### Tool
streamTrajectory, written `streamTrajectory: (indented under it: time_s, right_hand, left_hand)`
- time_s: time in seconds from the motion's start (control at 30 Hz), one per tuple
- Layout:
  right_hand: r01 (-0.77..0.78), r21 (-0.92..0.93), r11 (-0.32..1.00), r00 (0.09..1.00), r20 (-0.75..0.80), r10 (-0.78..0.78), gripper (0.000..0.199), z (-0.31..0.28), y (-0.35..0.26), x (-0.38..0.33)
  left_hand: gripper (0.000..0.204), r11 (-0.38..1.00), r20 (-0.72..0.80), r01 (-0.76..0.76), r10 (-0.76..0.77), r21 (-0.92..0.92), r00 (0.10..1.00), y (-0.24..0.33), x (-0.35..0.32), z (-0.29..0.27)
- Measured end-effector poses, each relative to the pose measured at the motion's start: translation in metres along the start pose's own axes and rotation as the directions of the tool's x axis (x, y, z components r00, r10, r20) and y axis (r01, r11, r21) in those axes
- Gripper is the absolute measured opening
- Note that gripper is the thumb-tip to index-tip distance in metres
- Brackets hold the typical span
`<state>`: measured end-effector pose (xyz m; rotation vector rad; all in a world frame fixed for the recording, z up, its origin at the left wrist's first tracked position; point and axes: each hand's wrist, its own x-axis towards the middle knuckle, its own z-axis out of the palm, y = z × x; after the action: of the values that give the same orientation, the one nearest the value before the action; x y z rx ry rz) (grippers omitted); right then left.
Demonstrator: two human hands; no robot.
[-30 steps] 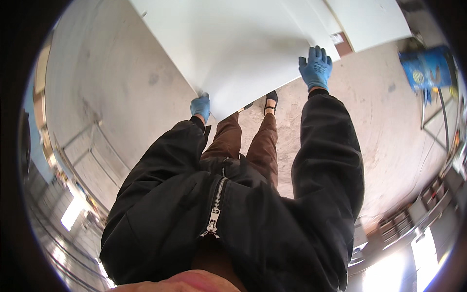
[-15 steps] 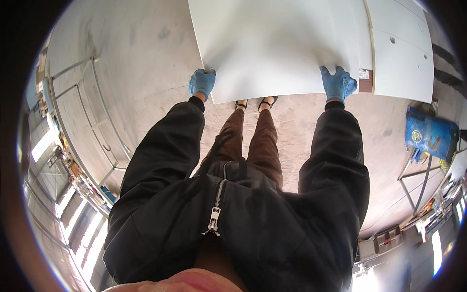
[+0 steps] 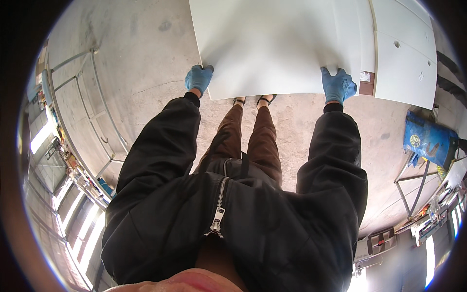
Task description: The person repeatedly picks up large white panels from the floor, flips them, and places them onto a growing stack. They handle each panel one at a time, adjusting orientation and alignment before stacking. The process continues throughout the clip with multiple panels being moved and stacked.
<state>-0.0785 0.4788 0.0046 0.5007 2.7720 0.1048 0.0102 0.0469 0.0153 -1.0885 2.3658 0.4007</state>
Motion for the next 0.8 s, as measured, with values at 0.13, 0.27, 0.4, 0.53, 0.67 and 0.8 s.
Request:
streamTrajectory:
  time_s: [0.13,0.27,0.4,0.53,0.67,0.8]
  right_hand:
    - [-0.019,0.021,1.0,0.999,0.042,0.018,0.072,-0.001,-0.001,0.001]
    - [-0.018,0.024,1.0,1.0,0.027,0.017,0.071,-0.003,-0.002,0.0]
    - [-0.022,0.029,0.999,0.998,0.052,0.02,0.069,-0.007,-0.004,-0.002]
    - [-0.004,0.017,1.0,0.999,0.034,0.003,0.069,-0.006,-0.005,-0.003]
    - [0.01,0.007,1.0,1.0,0.016,-0.01,0.069,-0.003,-0.006,-0.003]
    - [0.004,0.003,1.0,1.0,0.022,-0.004,0.07,0.0,-0.007,-0.003]
  left_hand:
    - [0.052,1.0,0.039,-0.021,0.021,-0.002,0.999,0.001,-0.002,-0.005]
    - [0.053,1.0,0.028,-0.027,0.027,0.008,0.999,0.001,-0.003,-0.004]
    - [0.053,0.999,0.024,-0.024,0.024,0.022,0.999,0.001,-0.001,-0.004]
    - [0.053,1.0,0.022,-0.021,0.021,-0.006,1.0,-0.002,0.001,-0.003]
    - [0.052,0.998,0.03,-0.023,0.024,-0.051,0.999,-0.007,0.004,-0.001]
    - [0.05,0.996,0.035,-0.002,0.005,-0.094,0.999,-0.012,0.007,0.002]
